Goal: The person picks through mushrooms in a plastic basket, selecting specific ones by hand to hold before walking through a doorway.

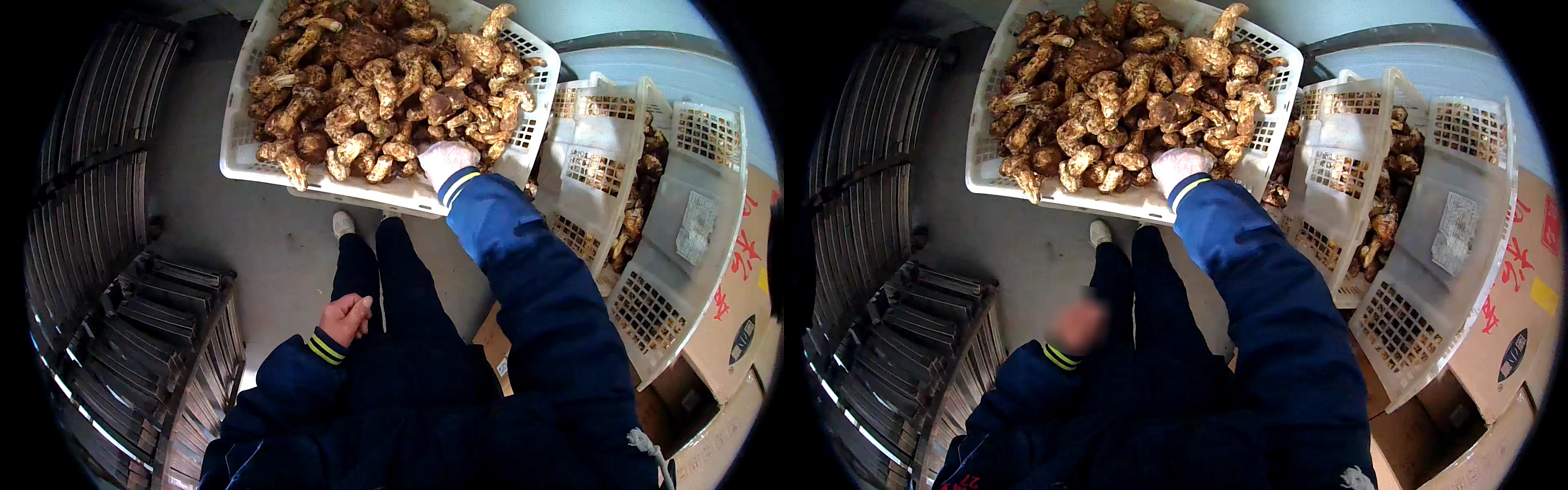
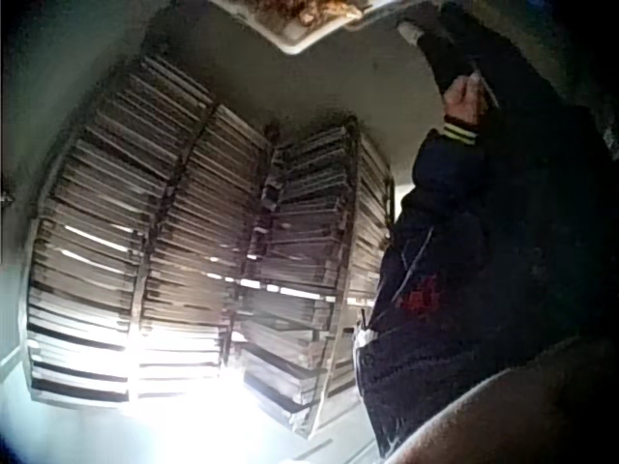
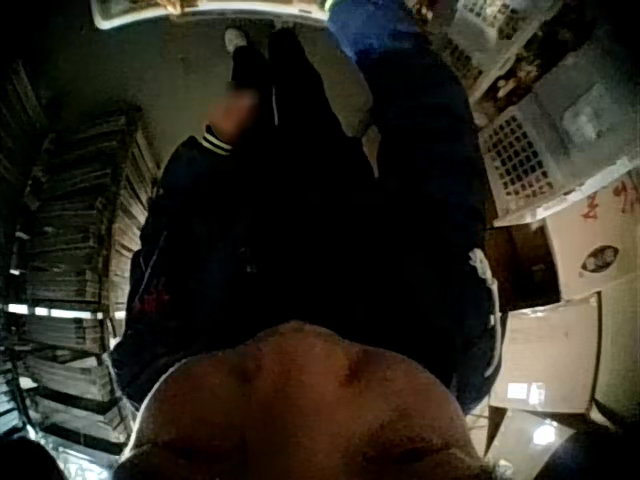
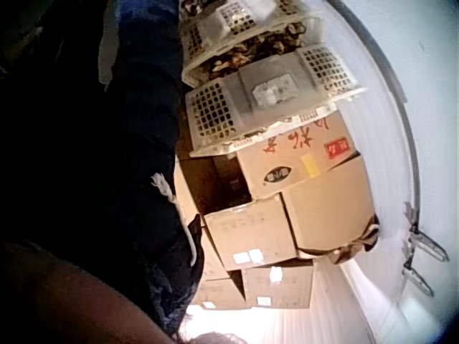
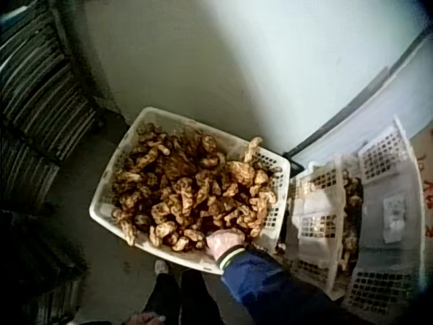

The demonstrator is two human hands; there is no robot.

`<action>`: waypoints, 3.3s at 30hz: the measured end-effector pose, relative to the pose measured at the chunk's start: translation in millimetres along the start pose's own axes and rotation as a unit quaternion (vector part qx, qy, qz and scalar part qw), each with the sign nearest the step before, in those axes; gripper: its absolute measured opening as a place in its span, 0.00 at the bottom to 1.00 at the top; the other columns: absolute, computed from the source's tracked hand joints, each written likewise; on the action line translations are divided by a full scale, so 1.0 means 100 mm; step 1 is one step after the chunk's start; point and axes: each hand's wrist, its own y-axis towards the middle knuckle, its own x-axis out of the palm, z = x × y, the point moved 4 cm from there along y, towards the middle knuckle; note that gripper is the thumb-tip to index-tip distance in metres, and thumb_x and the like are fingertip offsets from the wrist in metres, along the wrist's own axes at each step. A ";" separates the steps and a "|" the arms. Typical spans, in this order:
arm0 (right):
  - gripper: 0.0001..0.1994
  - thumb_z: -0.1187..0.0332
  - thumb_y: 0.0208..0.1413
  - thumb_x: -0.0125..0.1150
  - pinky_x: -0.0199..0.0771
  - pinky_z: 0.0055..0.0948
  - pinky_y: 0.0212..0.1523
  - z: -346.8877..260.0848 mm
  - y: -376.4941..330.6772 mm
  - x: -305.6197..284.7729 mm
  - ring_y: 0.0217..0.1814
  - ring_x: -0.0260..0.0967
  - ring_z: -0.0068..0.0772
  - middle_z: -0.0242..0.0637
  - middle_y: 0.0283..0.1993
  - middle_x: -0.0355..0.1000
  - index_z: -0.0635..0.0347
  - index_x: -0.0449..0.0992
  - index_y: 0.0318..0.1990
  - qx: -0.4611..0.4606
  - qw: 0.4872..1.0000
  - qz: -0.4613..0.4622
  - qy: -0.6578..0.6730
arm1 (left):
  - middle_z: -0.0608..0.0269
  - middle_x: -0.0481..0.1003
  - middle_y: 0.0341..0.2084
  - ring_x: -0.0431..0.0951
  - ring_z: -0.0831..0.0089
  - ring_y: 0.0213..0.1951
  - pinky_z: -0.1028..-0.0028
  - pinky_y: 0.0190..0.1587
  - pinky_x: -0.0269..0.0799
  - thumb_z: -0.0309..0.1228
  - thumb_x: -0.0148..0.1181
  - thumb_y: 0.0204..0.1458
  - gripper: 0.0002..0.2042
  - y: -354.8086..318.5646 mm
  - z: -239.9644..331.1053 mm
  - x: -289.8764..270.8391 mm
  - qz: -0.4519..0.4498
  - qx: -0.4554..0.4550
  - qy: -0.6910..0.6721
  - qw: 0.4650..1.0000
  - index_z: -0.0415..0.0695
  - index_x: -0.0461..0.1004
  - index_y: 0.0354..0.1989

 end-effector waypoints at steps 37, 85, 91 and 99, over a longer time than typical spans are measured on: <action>0.18 0.83 0.45 0.60 0.74 0.27 0.41 0.65 -1.07 -0.27 0.40 0.71 0.29 0.39 0.41 0.73 0.67 0.70 0.46 0.166 0.468 0.181 0.849 | 0.69 0.67 0.11 0.64 0.83 0.13 0.82 0.18 0.59 0.39 0.50 0.57 0.16 -0.06 0.14 -0.01 -0.040 -0.094 -0.088 0.991 0.42 0.68 0.21; 0.15 0.64 0.45 0.59 0.70 0.35 0.42 0.52 -0.44 -0.23 0.42 0.71 0.44 0.50 0.37 0.73 0.66 0.74 0.37 0.181 0.918 0.060 0.349 | 0.69 0.66 0.11 0.63 0.83 0.14 0.82 0.18 0.58 0.40 0.49 0.56 0.16 -0.06 -0.08 -0.10 -0.016 0.020 -0.022 0.999 0.43 0.67 0.21; 0.11 0.72 0.47 0.63 0.54 0.14 0.14 0.53 -0.88 -0.19 0.14 0.54 0.11 0.26 0.25 0.72 0.60 0.76 0.40 0.295 0.578 0.042 0.760 | 0.69 0.66 0.11 0.64 0.83 0.14 0.82 0.18 0.58 0.39 0.49 0.57 0.15 -0.05 -0.13 -0.08 -0.018 -0.019 -0.019 0.999 0.43 0.67 0.21; 0.15 0.60 0.56 0.52 0.65 0.20 0.18 0.50 -1.01 0.02 0.19 0.63 0.23 0.39 0.27 0.70 0.65 0.69 0.40 0.195 0.203 -0.106 0.954 | 0.69 0.66 0.11 0.64 0.83 0.13 0.82 0.18 0.58 0.39 0.50 0.56 0.16 -0.03 -0.10 -0.08 -0.016 -0.027 -0.024 0.999 0.43 0.67 0.21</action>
